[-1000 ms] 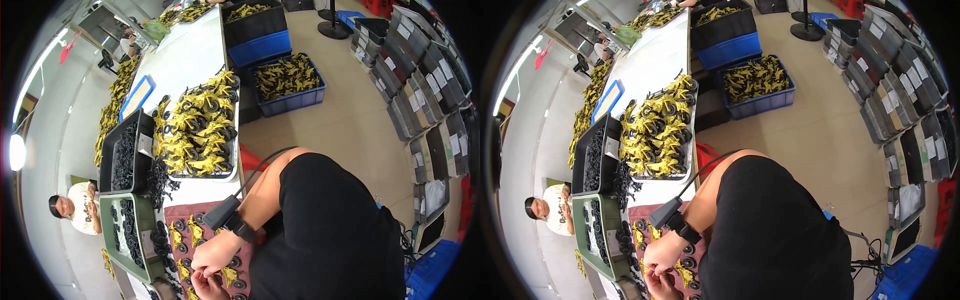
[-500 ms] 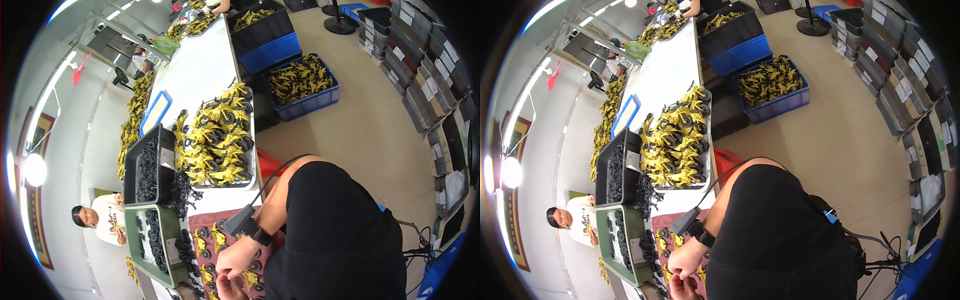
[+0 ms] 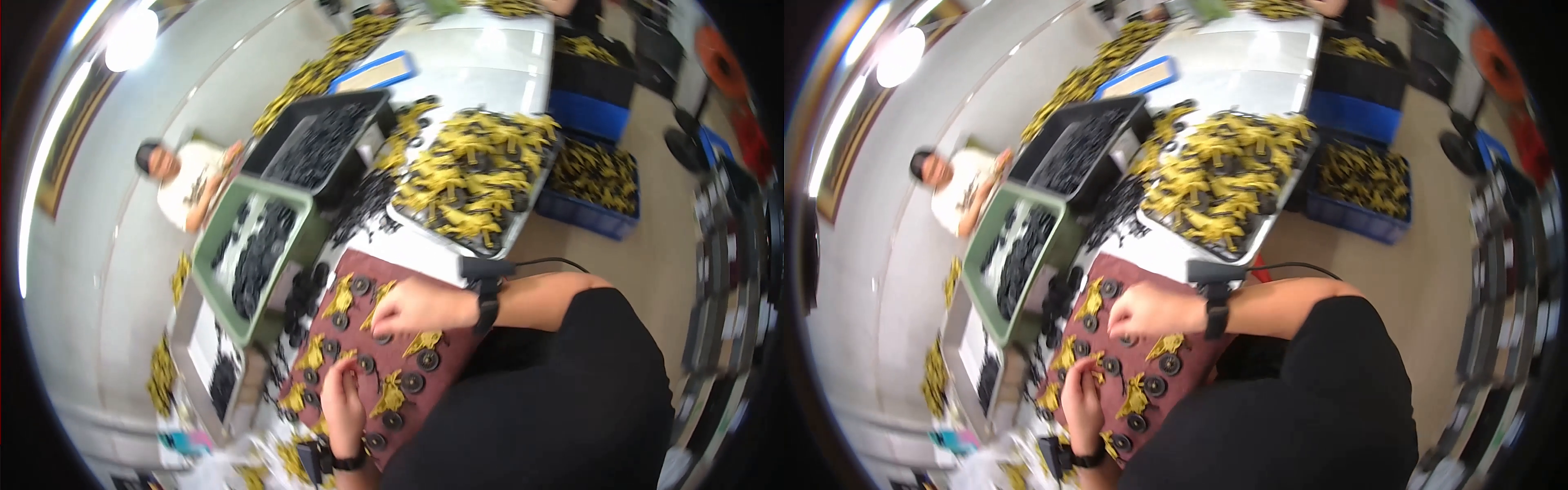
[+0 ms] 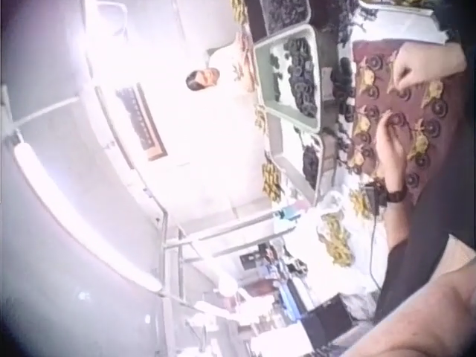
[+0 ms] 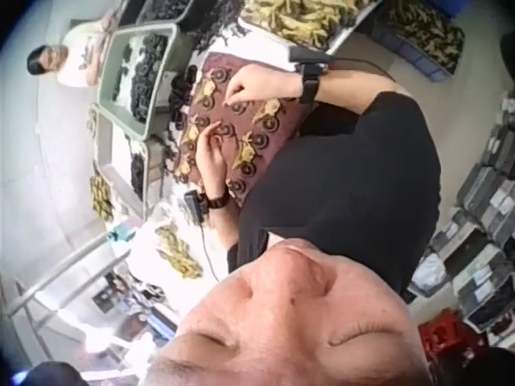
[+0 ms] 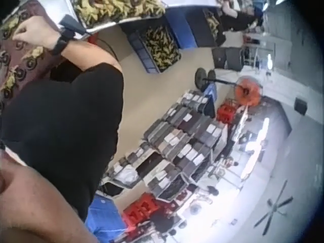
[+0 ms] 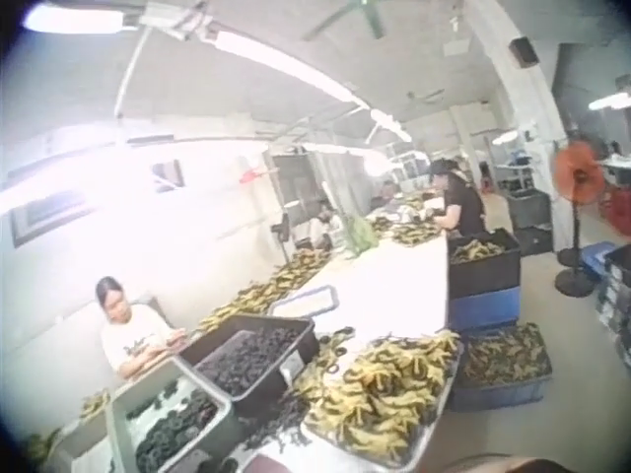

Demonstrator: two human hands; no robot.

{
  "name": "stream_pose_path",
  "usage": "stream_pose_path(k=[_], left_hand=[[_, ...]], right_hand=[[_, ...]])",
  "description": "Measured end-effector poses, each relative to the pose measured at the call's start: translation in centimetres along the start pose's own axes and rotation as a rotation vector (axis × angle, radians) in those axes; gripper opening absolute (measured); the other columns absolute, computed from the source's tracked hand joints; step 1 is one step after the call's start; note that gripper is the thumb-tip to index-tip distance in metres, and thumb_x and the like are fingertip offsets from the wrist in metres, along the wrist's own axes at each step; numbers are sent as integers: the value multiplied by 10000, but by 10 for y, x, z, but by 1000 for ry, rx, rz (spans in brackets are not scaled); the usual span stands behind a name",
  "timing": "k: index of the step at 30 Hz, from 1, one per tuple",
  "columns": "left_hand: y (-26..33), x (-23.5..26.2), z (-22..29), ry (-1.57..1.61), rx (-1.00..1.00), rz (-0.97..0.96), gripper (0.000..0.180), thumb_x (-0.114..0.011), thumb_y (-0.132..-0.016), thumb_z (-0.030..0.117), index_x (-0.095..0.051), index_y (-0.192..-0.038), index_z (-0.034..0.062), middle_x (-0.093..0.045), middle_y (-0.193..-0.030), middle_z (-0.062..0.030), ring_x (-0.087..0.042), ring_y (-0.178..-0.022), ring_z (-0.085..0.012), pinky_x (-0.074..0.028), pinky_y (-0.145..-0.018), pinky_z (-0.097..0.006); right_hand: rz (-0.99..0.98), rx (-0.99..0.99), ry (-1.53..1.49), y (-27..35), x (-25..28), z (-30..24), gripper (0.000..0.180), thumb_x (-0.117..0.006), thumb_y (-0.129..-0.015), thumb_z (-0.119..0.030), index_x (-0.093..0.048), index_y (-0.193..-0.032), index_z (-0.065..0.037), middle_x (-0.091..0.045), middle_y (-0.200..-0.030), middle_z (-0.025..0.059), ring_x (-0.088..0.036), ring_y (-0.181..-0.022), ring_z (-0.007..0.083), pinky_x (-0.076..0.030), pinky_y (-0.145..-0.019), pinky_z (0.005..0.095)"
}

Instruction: Assembling small yellow toy motorcycle frames by attaching black plastic wheels.

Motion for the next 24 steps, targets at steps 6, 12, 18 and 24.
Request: stream_pose_path(k=[6,12,18,24], left_hand=[[-23,-12,21,-21,-113,-63,222,-441,-861,-66,-585,-1017,-1,-617,-865,-132,-592,-798,-256,-468,-724,-321],[18,0,37,-121,-366,-35,178,-466,-956,24,-590,-1083,16,-626,-922,-59,-511,-688,-103,-428,-622,-232],[7,9,8,-89,-128,-106,193,-466,-940,12,-612,-1066,26,-642,-895,-61,-502,-669,-91,-422,-609,-234],[10,15,0,-75,-63,-95,190,-468,-940,1,-609,-1063,29,-616,-824,-19,-435,-604,-65,-371,-540,-218]], right_hand=[[179,-378,60,10,53,50,197,-644,-851,-164,-691,-929,10,-679,-736,67,-611,-624,120,-502,-607,267],[-57,50,302,9,-12,30,152,-574,-757,-139,-610,-721,4,-566,-624,186,-581,-561,280,-435,-566,408],[-21,-107,262,42,-13,53,119,-616,-766,-152,-671,-762,-46,-657,-713,92,-629,-670,257,-481,-600,374],[78,8,242,31,-8,33,112,-625,-764,-160,-670,-770,-58,-659,-739,84,-633,-704,252,-491,-629,371]])
Point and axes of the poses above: each hand's wrist, its own y-axis away from the middle knuckle, its own x-axis out of the back of the hand, z = x × y, the point moved 10 cm from there along -y, towards the middle knuckle
